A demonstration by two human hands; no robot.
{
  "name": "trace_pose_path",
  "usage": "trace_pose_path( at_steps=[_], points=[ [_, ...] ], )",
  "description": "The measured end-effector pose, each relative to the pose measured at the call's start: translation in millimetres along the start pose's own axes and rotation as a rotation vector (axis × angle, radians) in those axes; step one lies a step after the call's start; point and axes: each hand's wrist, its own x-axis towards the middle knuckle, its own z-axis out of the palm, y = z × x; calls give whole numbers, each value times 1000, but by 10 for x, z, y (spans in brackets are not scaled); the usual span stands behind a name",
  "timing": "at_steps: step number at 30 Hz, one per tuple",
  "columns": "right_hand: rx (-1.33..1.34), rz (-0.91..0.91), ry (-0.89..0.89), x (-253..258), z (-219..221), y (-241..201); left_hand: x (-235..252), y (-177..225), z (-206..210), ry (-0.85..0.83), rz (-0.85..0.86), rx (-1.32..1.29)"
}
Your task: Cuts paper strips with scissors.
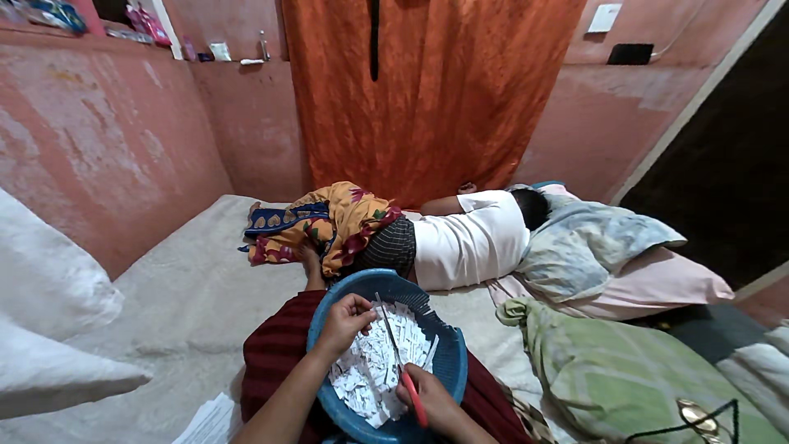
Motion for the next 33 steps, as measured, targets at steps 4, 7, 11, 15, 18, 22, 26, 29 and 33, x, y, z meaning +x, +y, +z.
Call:
trace_pose_path(
  at_steps=[4,7,11,15,18,22,26,29,33],
  points=[
    [3,-65,44,7,18,50,-11,7,5,-17,0,15],
    [53,-59,47,-5,15,43,-5,-3,2,8,7,-10],
    [-4,17,-18,-7,-6,-17,-4,5,12,26,1,-21],
    [-33,-9,-16,5,-2,-2,-13,14,14,-3,-24,4],
    [-16,-35,16,-8,9,22,-14,1,17,-7,-13,-7],
    [116,-79,105,-47,19,14,-9,1,35,-51,-20,148],
    [204,-112,153,-81,19,11,11,-106,146,-426,43,846],
    [219,-157,172,-85,17,28,-13,-276,276,-578,133,1131],
    [230,-160,177,-91,26,28,56,-156,409,-704,5,1298]
  ],
)
